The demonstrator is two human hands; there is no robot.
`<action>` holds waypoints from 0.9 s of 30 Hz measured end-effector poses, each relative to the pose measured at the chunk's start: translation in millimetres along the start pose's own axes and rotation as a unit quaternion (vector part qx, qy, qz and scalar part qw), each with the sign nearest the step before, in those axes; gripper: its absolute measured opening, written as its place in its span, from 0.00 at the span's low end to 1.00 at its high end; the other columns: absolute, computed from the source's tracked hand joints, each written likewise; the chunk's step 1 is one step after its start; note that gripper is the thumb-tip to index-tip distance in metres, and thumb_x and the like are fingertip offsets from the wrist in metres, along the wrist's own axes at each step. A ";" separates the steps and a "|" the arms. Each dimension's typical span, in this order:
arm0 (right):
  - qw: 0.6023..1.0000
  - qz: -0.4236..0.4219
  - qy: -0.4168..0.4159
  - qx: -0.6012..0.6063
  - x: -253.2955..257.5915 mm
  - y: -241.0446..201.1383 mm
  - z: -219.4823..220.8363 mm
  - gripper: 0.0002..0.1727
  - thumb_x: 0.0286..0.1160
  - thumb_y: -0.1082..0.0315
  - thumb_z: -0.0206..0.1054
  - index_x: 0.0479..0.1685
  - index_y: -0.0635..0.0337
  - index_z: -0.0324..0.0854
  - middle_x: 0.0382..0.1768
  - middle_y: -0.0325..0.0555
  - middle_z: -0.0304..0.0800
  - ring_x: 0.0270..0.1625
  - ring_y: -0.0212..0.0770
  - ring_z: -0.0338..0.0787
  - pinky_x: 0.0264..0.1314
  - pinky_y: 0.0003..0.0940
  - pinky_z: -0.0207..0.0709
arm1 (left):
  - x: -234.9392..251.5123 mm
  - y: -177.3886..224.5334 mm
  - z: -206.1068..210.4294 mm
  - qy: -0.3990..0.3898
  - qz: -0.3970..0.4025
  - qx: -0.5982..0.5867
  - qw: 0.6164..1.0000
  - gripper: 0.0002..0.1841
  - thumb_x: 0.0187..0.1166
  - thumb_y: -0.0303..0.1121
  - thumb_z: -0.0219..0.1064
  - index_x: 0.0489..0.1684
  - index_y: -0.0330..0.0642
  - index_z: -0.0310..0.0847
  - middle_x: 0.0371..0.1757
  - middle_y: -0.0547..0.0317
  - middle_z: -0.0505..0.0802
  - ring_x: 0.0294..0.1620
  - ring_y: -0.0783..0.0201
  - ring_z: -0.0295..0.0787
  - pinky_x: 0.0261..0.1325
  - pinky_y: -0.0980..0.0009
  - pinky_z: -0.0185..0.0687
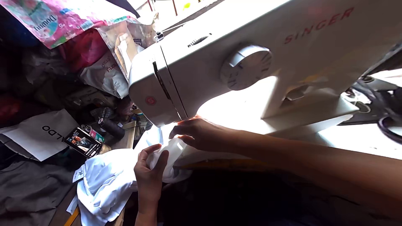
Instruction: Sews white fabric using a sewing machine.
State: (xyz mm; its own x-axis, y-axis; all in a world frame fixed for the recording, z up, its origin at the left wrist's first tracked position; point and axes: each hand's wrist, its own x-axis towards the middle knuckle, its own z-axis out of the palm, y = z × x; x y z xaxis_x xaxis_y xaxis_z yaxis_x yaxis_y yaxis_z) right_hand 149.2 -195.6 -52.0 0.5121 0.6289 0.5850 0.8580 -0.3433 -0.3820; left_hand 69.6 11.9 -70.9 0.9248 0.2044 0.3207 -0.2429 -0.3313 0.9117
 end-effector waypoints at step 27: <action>0.997 -0.029 -0.049 0.043 0.9 1.5 -8.0 0.07 0.77 0.70 0.67 0.39 0.59 0.91 0.33 0.45 0.86 0.47 0.43 0.86 0.58 0.45 0.74 | -15.3 4.7 8.9 0.013 0.032 0.092 0.995 0.04 0.73 0.33 0.72 0.33 0.45 0.91 0.35 0.68 0.86 0.38 0.80 0.85 0.41 0.84 0.81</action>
State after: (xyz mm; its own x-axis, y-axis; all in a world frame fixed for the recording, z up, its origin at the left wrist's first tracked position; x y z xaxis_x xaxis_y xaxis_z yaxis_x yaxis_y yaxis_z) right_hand 151.3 -201.1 -46.4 0.4524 0.7129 0.5358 0.8771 -0.2470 -0.4119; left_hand 56.9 -1.0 -73.8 0.9007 0.2003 0.3855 -0.2417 -0.5064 0.8277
